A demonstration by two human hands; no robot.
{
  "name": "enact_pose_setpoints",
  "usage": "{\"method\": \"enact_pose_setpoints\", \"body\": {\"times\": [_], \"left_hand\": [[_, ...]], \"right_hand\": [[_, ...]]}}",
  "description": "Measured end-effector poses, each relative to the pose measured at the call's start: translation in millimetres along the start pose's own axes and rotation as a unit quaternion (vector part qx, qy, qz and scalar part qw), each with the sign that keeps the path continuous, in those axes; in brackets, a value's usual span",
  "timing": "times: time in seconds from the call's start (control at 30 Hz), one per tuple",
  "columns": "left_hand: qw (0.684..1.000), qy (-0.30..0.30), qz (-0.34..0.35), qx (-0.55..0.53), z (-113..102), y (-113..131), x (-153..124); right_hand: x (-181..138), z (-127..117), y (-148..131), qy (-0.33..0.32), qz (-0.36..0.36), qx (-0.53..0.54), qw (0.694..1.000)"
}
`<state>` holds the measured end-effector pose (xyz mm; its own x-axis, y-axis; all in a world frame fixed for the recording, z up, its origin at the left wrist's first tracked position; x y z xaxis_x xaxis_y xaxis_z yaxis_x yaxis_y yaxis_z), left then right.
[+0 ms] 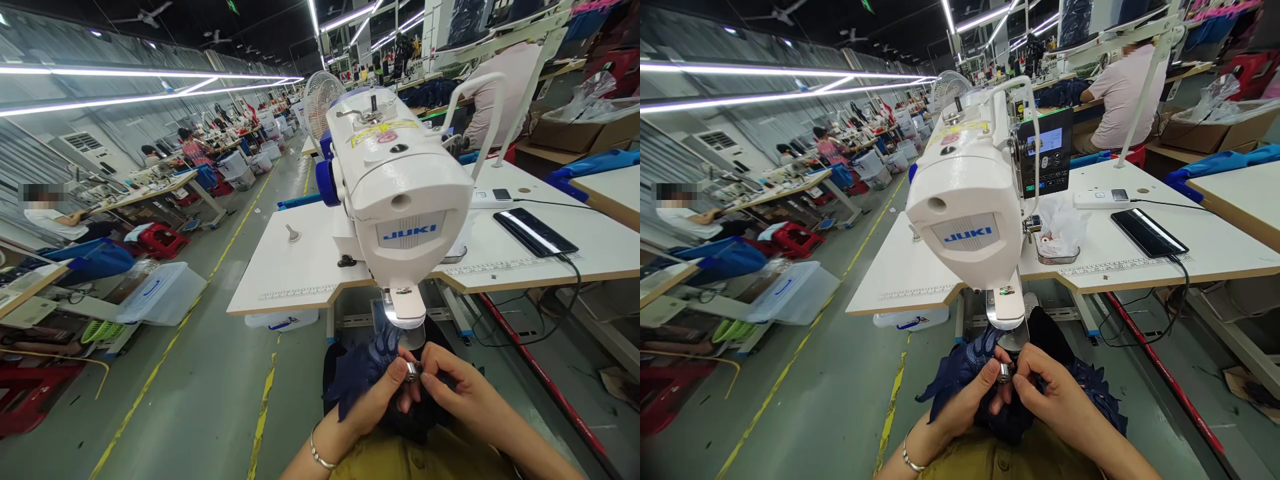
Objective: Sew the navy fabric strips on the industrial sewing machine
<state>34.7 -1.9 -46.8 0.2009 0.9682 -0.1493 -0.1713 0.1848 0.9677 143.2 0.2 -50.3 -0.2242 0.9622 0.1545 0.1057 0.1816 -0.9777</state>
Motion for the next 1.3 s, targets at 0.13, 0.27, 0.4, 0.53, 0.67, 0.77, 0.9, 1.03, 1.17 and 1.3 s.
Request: {"method": "enact_pose_setpoints", "body": {"times": [0.13,0.27,0.4,0.53,0.67,0.77,0.9,1.03,1.17,1.3], "left_hand": [[1.000,-0.005,0.003,-0.001,0,-1,0],[1.000,-0.008,0.009,-0.001,0,1,-1],[1.000,-0.010,0.010,0.006,2,2,-1],[1.000,-0.006,0.003,0.018,1,1,-1],[1.000,-0.012,-0.003,0.028,2,1,-2],[0.999,-0.011,-0.004,0.032,2,2,-2],[0.999,0.009,0.011,0.034,-1,5,-1],[1.000,0.009,0.012,0.024,0,4,0],[1.000,0.007,-0.001,0.023,-1,1,0],[1.000,-0.002,0.005,0.018,-3,0,0]], "right_hand": [[0,-2,-1,0.007,0.000,0.005,1.000],[0,-4,-7,0.015,-0.010,0.014,1.000],[0,-3,-8,0.019,-0.012,0.006,1.000],[0,-3,-4,0.017,-0.001,0.002,1.000],[0,-4,-3,0.029,0.000,-0.003,1.000],[0,-5,-4,0.035,-0.008,-0.007,0.999],[-1,-3,-4,0.021,-0.003,0.002,1.000],[-1,-3,-1,0.026,0.002,-0.006,1.000],[-2,-5,1,0.004,0.001,-0.021,1.000],[0,-21,1,0.034,-0.013,-0.033,0.999]]}}
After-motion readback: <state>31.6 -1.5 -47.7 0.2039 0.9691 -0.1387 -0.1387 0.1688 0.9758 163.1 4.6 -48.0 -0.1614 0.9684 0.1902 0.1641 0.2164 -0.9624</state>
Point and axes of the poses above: each hand's wrist, its own x-axis towards the middle knuckle, its own z-axis out of the palm, y = z × x, the point moved 8 cm from there along x, towards the middle knuckle, and after that the axes turned 14 degrees about y, right-handed, at the moved point
